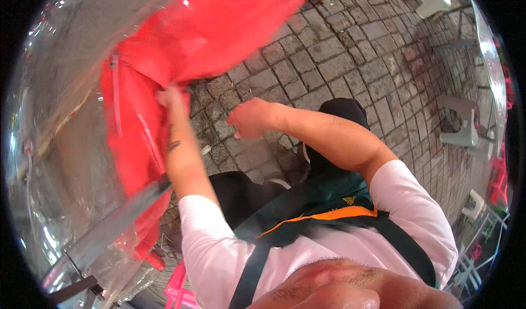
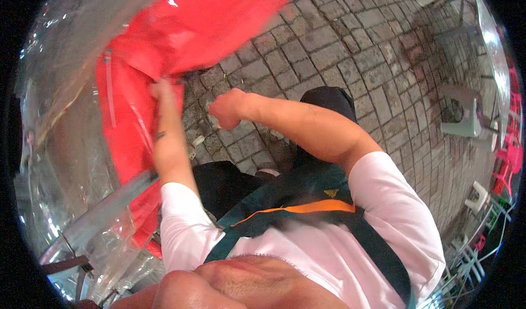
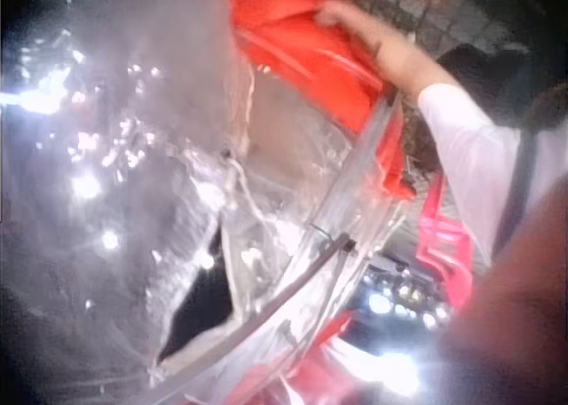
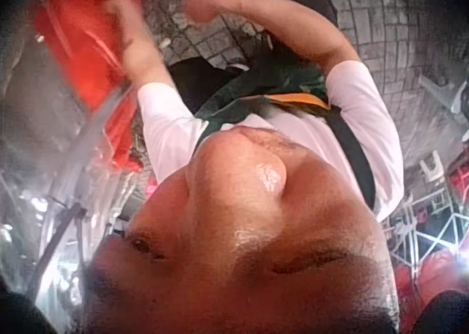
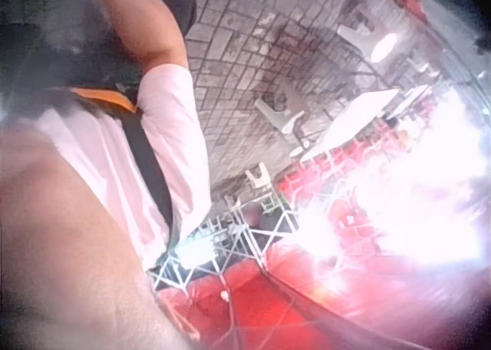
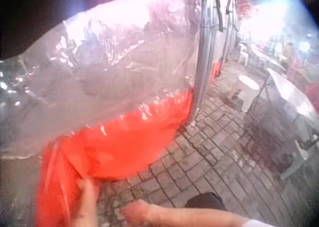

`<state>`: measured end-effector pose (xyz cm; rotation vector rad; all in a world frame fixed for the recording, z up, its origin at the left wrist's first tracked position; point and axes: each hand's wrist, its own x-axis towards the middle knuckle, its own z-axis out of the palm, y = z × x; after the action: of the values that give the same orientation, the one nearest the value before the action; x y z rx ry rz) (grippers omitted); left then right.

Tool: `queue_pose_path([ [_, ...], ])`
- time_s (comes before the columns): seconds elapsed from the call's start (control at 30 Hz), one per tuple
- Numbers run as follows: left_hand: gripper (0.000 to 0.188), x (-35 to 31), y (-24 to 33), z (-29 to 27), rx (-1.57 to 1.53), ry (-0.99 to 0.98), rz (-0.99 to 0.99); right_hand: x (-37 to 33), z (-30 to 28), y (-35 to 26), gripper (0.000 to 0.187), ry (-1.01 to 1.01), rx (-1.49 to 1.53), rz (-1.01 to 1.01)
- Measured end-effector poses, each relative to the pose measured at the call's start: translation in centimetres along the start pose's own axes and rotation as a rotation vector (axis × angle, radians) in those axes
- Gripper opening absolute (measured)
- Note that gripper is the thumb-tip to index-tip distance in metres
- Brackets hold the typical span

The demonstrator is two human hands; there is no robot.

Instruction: The person secures a red tarp to a metal frame using zip ties. They repeatedly thread zip ties through grommets and around frame bars, then tighten them by hand. The person also repositions a pink plastic chair to access different sections of the frame.

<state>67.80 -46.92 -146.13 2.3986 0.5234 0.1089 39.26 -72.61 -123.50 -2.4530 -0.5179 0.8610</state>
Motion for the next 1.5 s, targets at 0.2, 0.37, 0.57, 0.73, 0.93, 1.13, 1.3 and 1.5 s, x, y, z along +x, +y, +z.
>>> queue_pose_path([
  [0.2,0.043,12.4,4.3,-11.6,0.042,0.381,0.688,0.5,0.8,0.0,0.046,0.042,0.116,-0.034],
  [0.37,0.079,3.3,-8.1,-2.8,0.51,-0.336,0.329,1.4,0.5,0.5,0.051,-0.06,-0.009,-0.046],
  [0.57,0.088,-16.1,-12.6,-3.0,0.498,-1.158,0.356,3.0,0.2,0.0,0.059,-0.212,-0.028,-0.186],
  [0.73,0.077,-17.3,-3.0,-6.6,-0.037,-1.36,-0.053,4.7,0.1,-0.1,0.052,-0.167,0.001,-0.315],
  [0.93,0.065,-17.7,8.3,-10.0,-0.074,-1.239,0.402,6.4,0.5,1.0,0.035,-0.12,-0.055,-0.293],
  [1.13,0.063,-16.6,19.2,-15.4,-0.149,-1.233,0.585,3.0,-0.3,0.4,0.035,0.061,0.045,-0.108],
  [1.3,0.05,-19.1,22.1,-19.9,0.177,-1.191,0.719,-1.9,0.8,0.0,0.032,0.296,0.203,0.083],
  [1.5,0.047,-29.4,12.8,-36.9,-0.159,-1.258,0.153,-13.6,8.1,-0.8,0.042,0.665,0.679,0.519],
])
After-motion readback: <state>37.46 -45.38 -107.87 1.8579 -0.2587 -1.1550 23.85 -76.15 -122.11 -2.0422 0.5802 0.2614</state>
